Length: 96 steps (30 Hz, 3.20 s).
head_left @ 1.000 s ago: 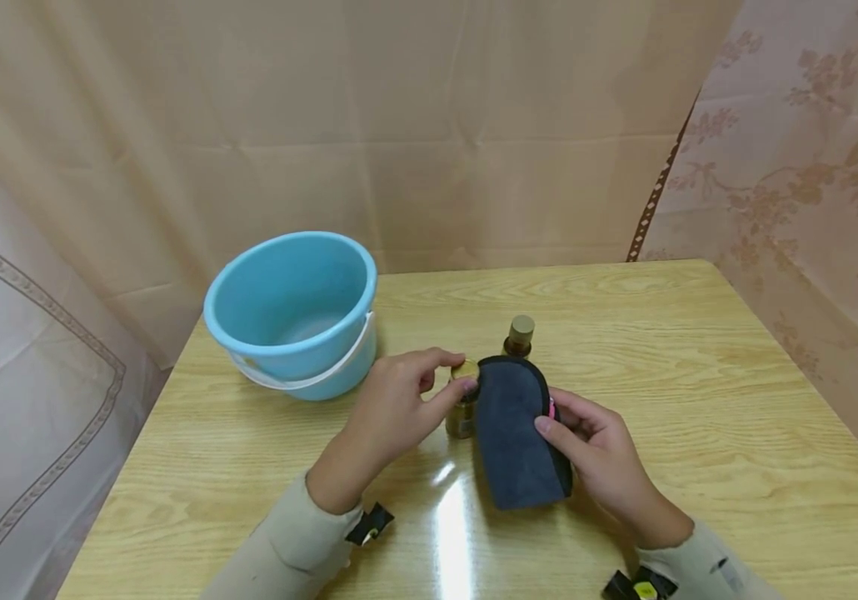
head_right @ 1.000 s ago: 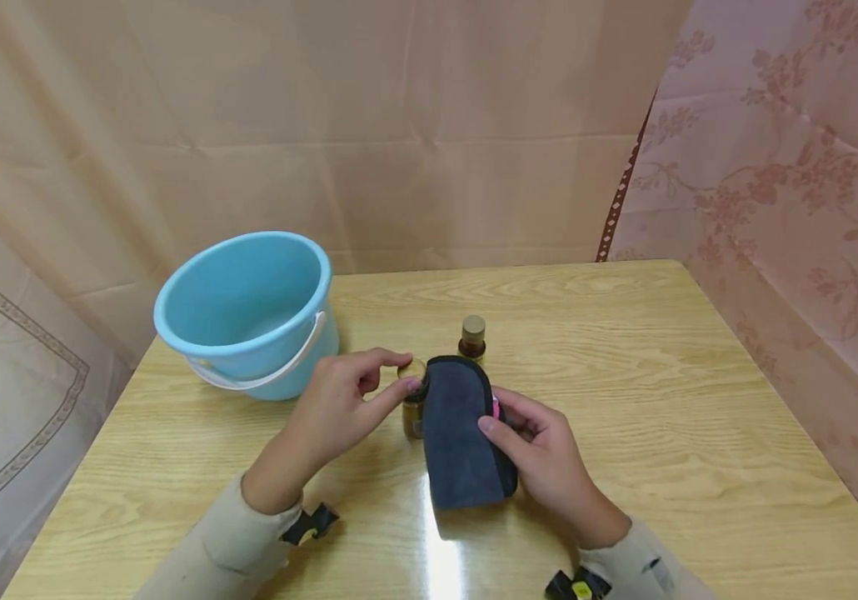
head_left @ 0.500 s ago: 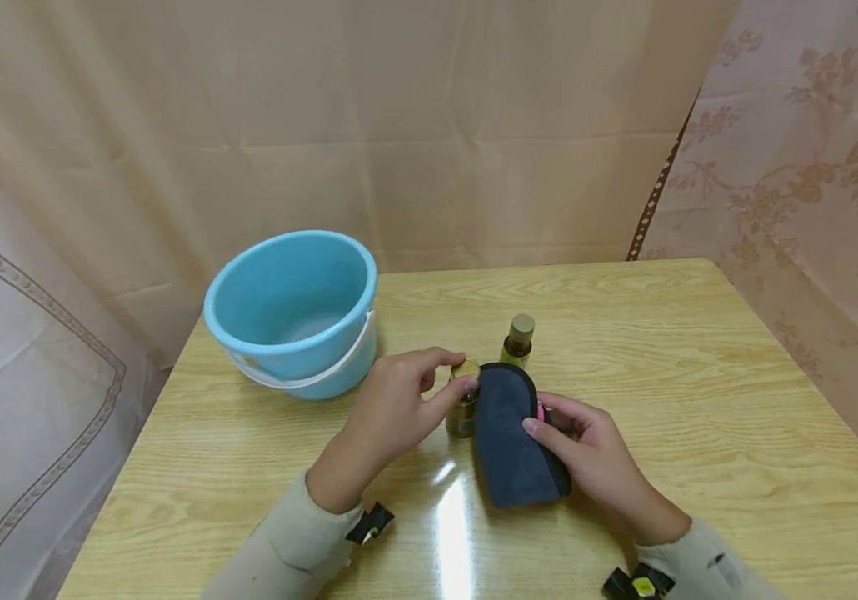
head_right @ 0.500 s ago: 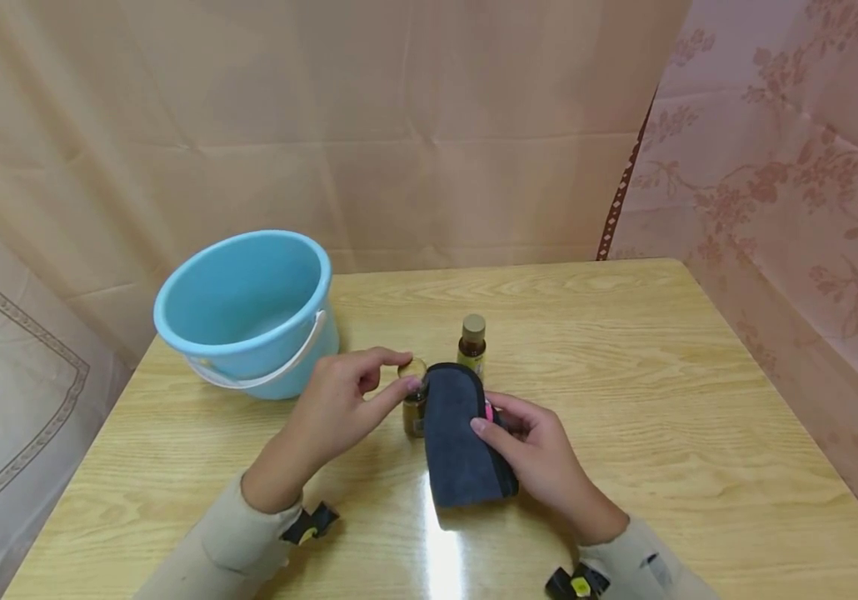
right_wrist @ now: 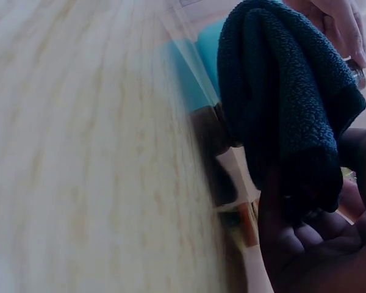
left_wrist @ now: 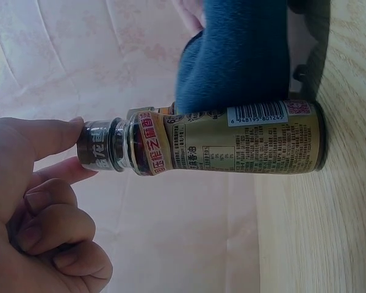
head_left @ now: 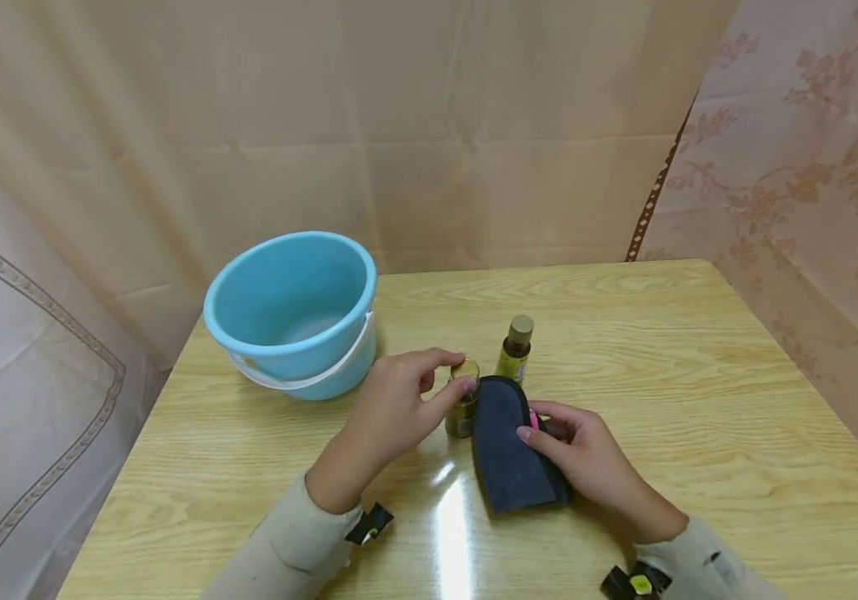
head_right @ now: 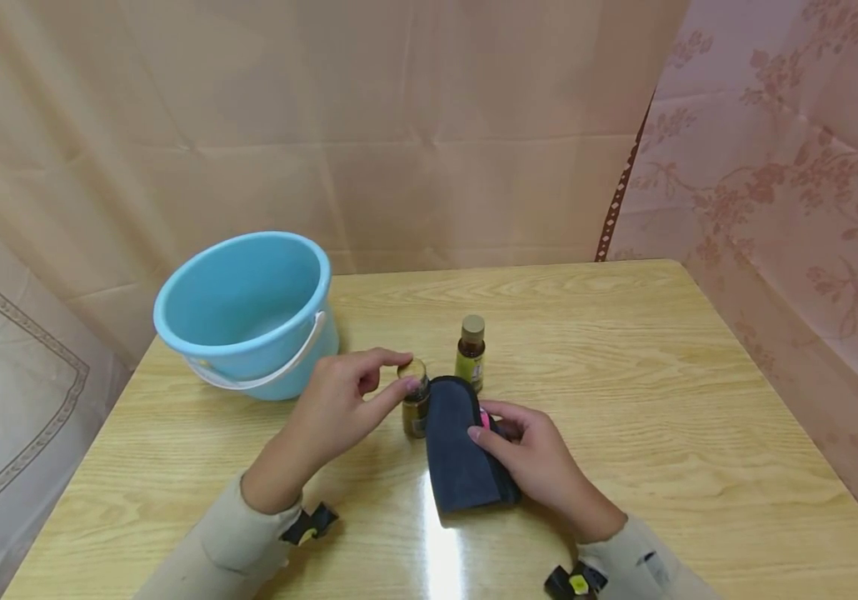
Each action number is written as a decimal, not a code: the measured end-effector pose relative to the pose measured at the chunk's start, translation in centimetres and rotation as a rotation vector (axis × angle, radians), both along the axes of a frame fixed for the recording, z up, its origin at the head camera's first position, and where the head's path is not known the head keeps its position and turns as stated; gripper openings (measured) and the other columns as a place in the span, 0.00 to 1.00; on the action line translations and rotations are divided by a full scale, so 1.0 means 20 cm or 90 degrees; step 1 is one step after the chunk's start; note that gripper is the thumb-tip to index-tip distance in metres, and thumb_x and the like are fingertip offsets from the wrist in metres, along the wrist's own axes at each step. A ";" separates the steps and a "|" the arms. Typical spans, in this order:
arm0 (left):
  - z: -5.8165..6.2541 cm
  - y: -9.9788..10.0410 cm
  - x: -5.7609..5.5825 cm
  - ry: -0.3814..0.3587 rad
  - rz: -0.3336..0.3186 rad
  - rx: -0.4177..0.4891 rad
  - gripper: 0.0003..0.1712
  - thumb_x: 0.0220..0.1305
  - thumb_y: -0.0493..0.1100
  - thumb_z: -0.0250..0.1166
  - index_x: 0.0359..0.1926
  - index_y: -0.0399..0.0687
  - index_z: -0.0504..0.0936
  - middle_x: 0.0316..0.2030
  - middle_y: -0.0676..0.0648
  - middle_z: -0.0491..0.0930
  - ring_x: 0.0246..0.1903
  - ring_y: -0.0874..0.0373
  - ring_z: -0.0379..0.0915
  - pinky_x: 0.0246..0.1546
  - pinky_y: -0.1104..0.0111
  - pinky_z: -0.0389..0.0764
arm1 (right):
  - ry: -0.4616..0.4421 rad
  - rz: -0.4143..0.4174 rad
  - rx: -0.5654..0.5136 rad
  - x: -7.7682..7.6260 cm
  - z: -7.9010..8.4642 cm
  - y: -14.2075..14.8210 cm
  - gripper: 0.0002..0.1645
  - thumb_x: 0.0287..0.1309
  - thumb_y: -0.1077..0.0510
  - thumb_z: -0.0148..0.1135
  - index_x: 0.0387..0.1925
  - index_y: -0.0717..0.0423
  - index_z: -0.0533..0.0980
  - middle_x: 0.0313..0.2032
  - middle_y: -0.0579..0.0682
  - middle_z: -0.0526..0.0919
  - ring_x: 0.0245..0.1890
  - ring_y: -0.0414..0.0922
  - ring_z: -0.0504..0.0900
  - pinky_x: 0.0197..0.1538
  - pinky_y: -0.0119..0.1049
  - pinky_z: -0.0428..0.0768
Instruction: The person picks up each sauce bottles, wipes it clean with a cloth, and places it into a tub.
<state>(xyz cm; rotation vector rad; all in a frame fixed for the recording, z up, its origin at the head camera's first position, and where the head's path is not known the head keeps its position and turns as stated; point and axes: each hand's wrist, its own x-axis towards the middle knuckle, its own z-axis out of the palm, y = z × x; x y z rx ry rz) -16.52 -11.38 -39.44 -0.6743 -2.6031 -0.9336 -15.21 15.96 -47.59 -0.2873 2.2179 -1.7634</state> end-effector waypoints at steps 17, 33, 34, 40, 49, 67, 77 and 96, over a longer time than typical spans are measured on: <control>0.00 -0.01 0.00 0.016 0.021 0.008 0.22 0.68 0.60 0.69 0.54 0.54 0.87 0.15 0.58 0.62 0.15 0.66 0.54 0.18 0.72 0.57 | -0.016 -0.005 0.037 0.00 -0.01 0.00 0.30 0.68 0.51 0.69 0.66 0.59 0.76 0.43 0.60 0.90 0.38 0.48 0.91 0.38 0.41 0.88; 0.00 -0.01 0.00 0.030 0.010 0.007 0.20 0.69 0.59 0.69 0.51 0.53 0.89 0.16 0.59 0.65 0.17 0.66 0.58 0.19 0.72 0.59 | 0.026 -0.029 -0.025 0.01 0.00 0.00 0.28 0.70 0.52 0.67 0.67 0.57 0.76 0.51 0.60 0.88 0.44 0.47 0.90 0.42 0.43 0.88; 0.00 -0.01 0.00 0.028 0.009 0.006 0.20 0.69 0.59 0.69 0.52 0.53 0.89 0.16 0.59 0.65 0.17 0.66 0.58 0.20 0.72 0.59 | 0.031 -0.032 -0.034 0.02 0.00 0.00 0.27 0.70 0.53 0.67 0.67 0.57 0.77 0.51 0.59 0.88 0.44 0.47 0.90 0.42 0.43 0.88; 0.00 -0.01 0.00 0.005 0.004 0.005 0.20 0.70 0.60 0.67 0.53 0.55 0.89 0.16 0.58 0.64 0.17 0.65 0.57 0.20 0.72 0.58 | 0.058 -0.043 -0.079 0.03 0.02 0.00 0.26 0.70 0.56 0.66 0.66 0.58 0.77 0.51 0.50 0.89 0.45 0.49 0.90 0.42 0.46 0.88; 0.01 -0.01 0.00 -0.033 -0.015 0.013 0.20 0.72 0.58 0.66 0.55 0.55 0.88 0.15 0.59 0.59 0.16 0.67 0.51 0.20 0.72 0.56 | 0.085 -0.050 -0.132 0.04 0.04 0.01 0.25 0.72 0.61 0.63 0.67 0.63 0.75 0.52 0.48 0.89 0.47 0.47 0.90 0.44 0.44 0.88; 0.01 -0.01 0.00 -0.046 -0.035 0.005 0.20 0.74 0.57 0.63 0.58 0.54 0.87 0.14 0.60 0.55 0.14 0.69 0.45 0.19 0.73 0.55 | 0.165 -0.013 -0.213 0.05 0.05 0.01 0.23 0.72 0.71 0.58 0.65 0.69 0.74 0.47 0.51 0.89 0.45 0.43 0.89 0.43 0.37 0.88; 0.00 -0.01 -0.01 -0.036 -0.040 0.008 0.20 0.74 0.56 0.64 0.58 0.53 0.88 0.13 0.60 0.55 0.13 0.69 0.46 0.18 0.73 0.55 | 0.102 -0.067 -0.083 0.03 0.03 0.01 0.23 0.70 0.60 0.66 0.63 0.61 0.79 0.44 0.49 0.89 0.41 0.43 0.88 0.42 0.38 0.87; 0.01 -0.01 -0.01 -0.043 -0.035 0.000 0.19 0.74 0.56 0.63 0.59 0.56 0.87 0.13 0.60 0.55 0.13 0.69 0.47 0.18 0.73 0.56 | 0.008 -0.007 -0.016 0.00 0.00 0.01 0.28 0.70 0.53 0.67 0.65 0.61 0.76 0.49 0.63 0.88 0.43 0.48 0.91 0.41 0.42 0.89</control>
